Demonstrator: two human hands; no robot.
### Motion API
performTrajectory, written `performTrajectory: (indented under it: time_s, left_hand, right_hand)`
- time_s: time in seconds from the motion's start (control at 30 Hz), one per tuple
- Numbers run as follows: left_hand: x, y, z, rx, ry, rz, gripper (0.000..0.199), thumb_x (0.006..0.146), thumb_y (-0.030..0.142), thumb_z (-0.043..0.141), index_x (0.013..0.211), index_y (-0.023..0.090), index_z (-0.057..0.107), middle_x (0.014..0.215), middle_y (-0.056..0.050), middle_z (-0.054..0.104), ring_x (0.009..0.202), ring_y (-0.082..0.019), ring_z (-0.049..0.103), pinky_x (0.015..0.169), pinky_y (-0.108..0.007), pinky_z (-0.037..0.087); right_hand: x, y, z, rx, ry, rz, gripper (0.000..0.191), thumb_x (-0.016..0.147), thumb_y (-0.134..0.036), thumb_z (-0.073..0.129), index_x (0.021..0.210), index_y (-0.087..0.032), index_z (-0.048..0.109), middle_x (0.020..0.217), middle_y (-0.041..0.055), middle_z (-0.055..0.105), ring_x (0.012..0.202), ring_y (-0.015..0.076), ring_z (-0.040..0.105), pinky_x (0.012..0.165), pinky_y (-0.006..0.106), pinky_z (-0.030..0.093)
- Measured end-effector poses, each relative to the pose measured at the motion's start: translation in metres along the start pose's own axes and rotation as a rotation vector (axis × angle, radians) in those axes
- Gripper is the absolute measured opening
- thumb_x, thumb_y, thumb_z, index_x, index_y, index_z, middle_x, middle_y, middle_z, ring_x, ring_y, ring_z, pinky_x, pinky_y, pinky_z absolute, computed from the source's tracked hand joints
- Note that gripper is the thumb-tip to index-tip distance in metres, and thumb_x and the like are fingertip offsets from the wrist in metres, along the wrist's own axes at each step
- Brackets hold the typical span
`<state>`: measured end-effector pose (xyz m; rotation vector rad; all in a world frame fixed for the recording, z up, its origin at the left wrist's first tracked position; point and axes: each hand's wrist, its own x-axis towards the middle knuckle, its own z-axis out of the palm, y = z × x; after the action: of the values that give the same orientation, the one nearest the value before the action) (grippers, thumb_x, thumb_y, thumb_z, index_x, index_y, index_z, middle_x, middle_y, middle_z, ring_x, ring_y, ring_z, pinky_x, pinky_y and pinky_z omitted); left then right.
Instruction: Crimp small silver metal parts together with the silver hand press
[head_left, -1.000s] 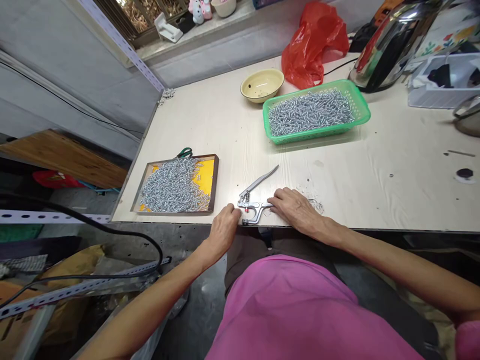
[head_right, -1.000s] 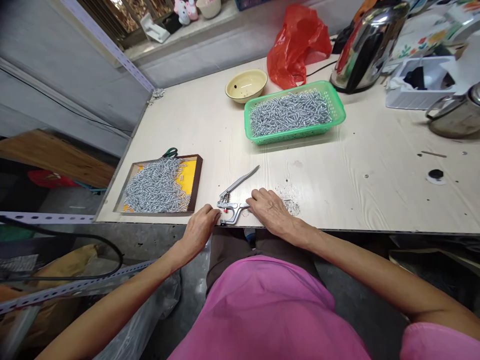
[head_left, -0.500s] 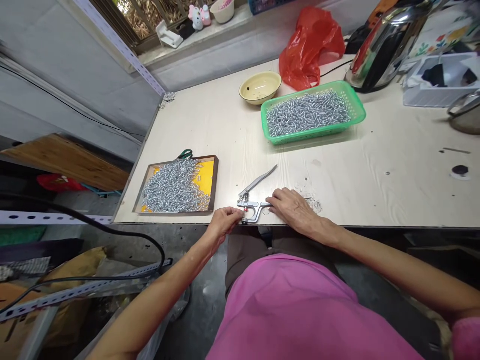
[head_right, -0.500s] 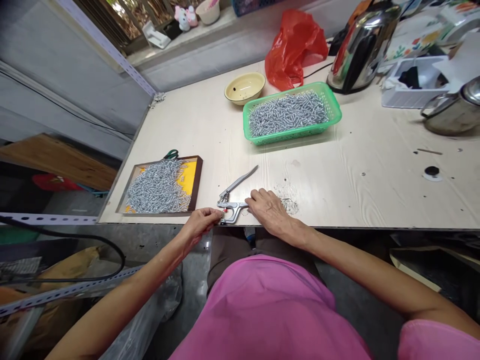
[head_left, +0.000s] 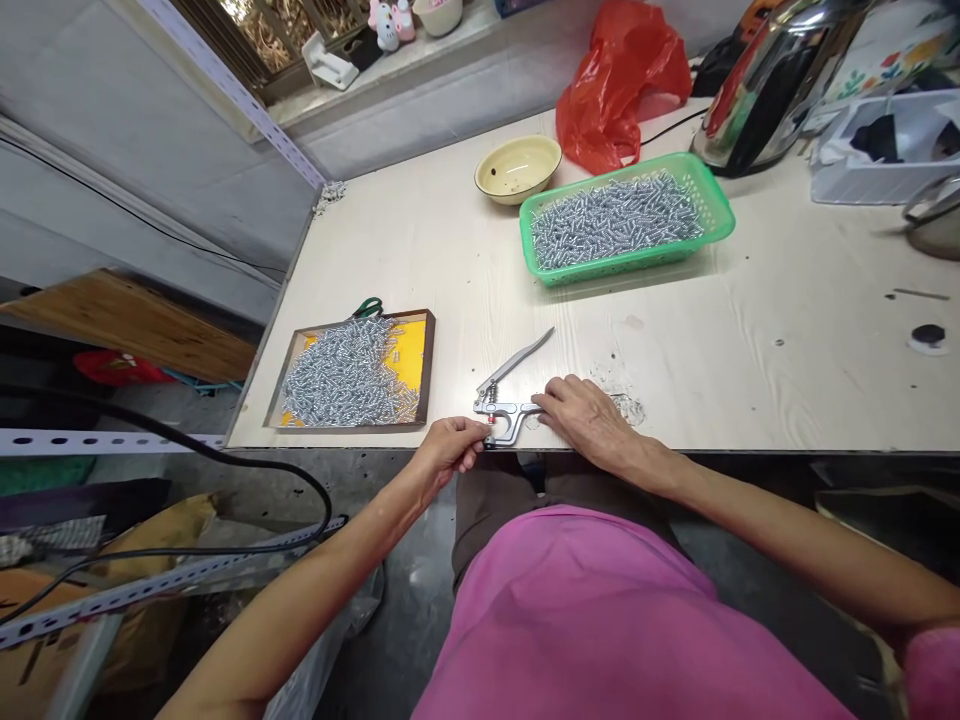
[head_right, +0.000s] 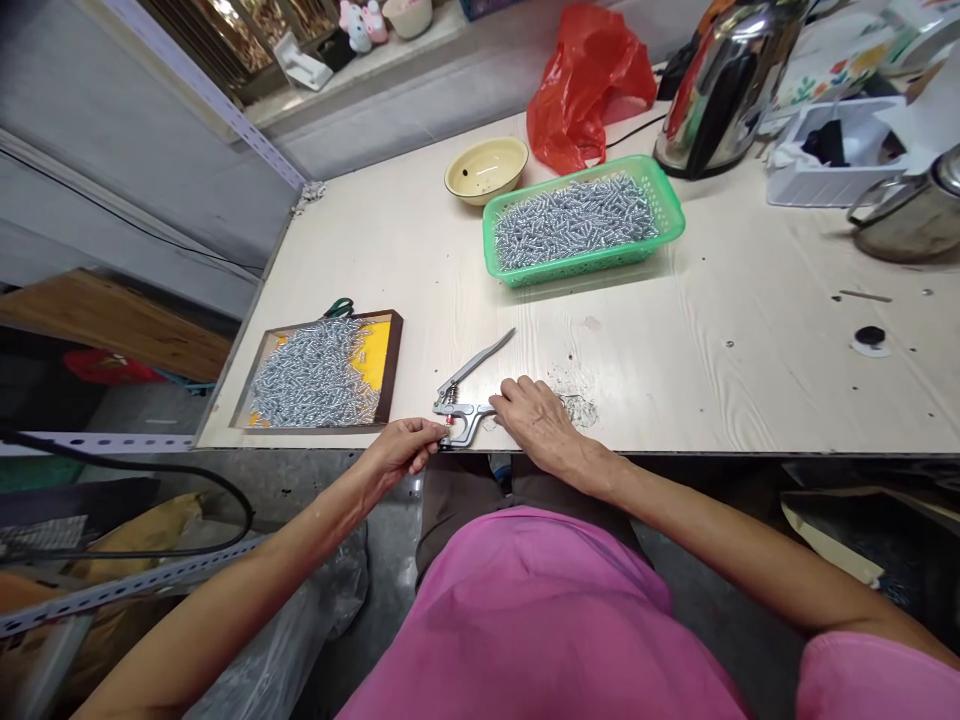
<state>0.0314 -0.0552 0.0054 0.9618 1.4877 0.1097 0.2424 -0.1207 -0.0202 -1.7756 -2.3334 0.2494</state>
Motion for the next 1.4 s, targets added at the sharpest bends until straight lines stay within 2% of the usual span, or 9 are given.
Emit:
performTrajectory:
  time_s: [0.17, 0.4, 0.47, 0.57, 0.67, 0.73, 0.93, 1.17, 1.4]
  left_hand:
    - [-0.002, -0.002, 0.005, -0.015, 0.031, 0.003, 0.027, 0.074, 0.029, 0.071, 0.063, 0.016, 0.049, 0.046, 0.007, 0.052, 0.027, -0.002, 0.038, 0.03, -0.017, 0.022]
    - [0.006, -0.001, -0.002, 0.079, -0.072, 0.026, 0.024, 0.076, 0.029, 0.068, 0.065, 0.015, 0.052, 0.047, 0.006, 0.053, 0.028, -0.003, 0.041, 0.031, -0.017, 0.027]
    - [0.008, -0.001, -0.003, 0.092, -0.081, 0.026, 0.026, 0.076, 0.032, 0.069, 0.066, 0.015, 0.052, 0.047, 0.006, 0.054, 0.029, -0.004, 0.042, 0.032, -0.016, 0.028]
    - [0.008, -0.002, -0.003, 0.088, -0.083, 0.025, 0.027, 0.075, 0.034, 0.07, 0.067, 0.015, 0.052, 0.048, 0.006, 0.054, 0.029, -0.003, 0.042, 0.032, -0.016, 0.027]
    - [0.007, -0.003, -0.002, 0.085, -0.067, 0.022, 0.028, 0.075, 0.033, 0.07, 0.065, 0.015, 0.051, 0.047, 0.006, 0.054, 0.029, -0.003, 0.042, 0.032, -0.016, 0.028]
    - [0.006, -0.003, -0.001, 0.085, -0.055, 0.022, 0.027, 0.076, 0.031, 0.069, 0.064, 0.015, 0.051, 0.047, 0.006, 0.054, 0.028, -0.004, 0.042, 0.031, -0.016, 0.028]
    - [0.004, -0.001, 0.0, 0.061, -0.045, 0.029, 0.023, 0.08, 0.024, 0.065, 0.064, 0.015, 0.05, 0.047, 0.006, 0.054, 0.028, -0.004, 0.042, 0.03, -0.016, 0.028]
    - [0.0, 0.001, 0.004, 0.066, -0.017, 0.022, 0.024, 0.081, 0.024, 0.063, 0.063, 0.015, 0.05, 0.045, 0.006, 0.053, 0.029, -0.004, 0.044, 0.031, -0.016, 0.03]
    - [-0.007, -0.003, 0.005, 0.13, 0.029, 0.058, 0.026, 0.083, 0.033, 0.06, 0.067, 0.016, 0.049, 0.048, 0.006, 0.05, 0.03, -0.005, 0.04, 0.034, -0.019, 0.029]
  right_hand:
    - [0.0, -0.002, 0.0, 0.004, -0.006, 0.007, 0.017, 0.093, -0.024, 0.052, 0.103, -0.018, 0.065, 0.098, 0.0095, 0.061, 0.088, 0.0216, 0.049, 0.069, 0.032, 0.032]
    - [0.004, 0.009, -0.012, 0.087, -0.042, -0.006, 0.023, 0.093, -0.03, 0.052, 0.11, -0.018, 0.062, 0.106, 0.0104, 0.06, 0.092, 0.0222, 0.051, 0.076, 0.033, 0.038]
    - [0.011, 0.021, -0.016, 0.091, -0.004, -0.022, 0.036, 0.091, -0.038, 0.054, 0.12, -0.017, 0.057, 0.12, 0.0139, 0.056, 0.105, 0.0255, 0.05, 0.083, 0.036, 0.039]
    - [0.027, 0.041, -0.018, 0.045, 0.017, -0.079, 0.074, 0.082, -0.059, 0.059, 0.137, -0.013, 0.042, 0.143, 0.0217, 0.039, 0.13, 0.0351, 0.034, 0.097, 0.047, 0.035]
    - [0.044, 0.053, -0.014, 0.012, -0.072, -0.168, 0.104, 0.066, -0.075, 0.062, 0.142, -0.01, 0.036, 0.146, 0.0253, 0.034, 0.136, 0.0409, 0.024, 0.103, 0.056, 0.026]
    - [0.052, 0.055, -0.012, 0.003, -0.116, -0.207, 0.11, 0.06, -0.078, 0.064, 0.142, -0.011, 0.036, 0.142, 0.0241, 0.04, 0.134, 0.0417, 0.027, 0.104, 0.059, 0.024]
    - [0.054, 0.046, -0.017, -0.017, -0.125, -0.203, 0.096, 0.064, -0.069, 0.067, 0.135, -0.009, 0.043, 0.123, 0.0204, 0.056, 0.113, 0.0365, 0.047, 0.098, 0.055, 0.028]
    - [0.036, 0.034, -0.025, -0.047, -0.098, -0.162, 0.06, 0.079, -0.054, 0.064, 0.125, -0.017, 0.051, 0.111, 0.0133, 0.064, 0.102, 0.0301, 0.05, 0.092, 0.046, 0.026]
    - [0.027, 0.024, -0.028, -0.05, -0.11, -0.146, 0.042, 0.086, -0.042, 0.061, 0.12, -0.018, 0.054, 0.106, 0.0105, 0.065, 0.098, 0.0265, 0.052, 0.084, 0.039, 0.025]
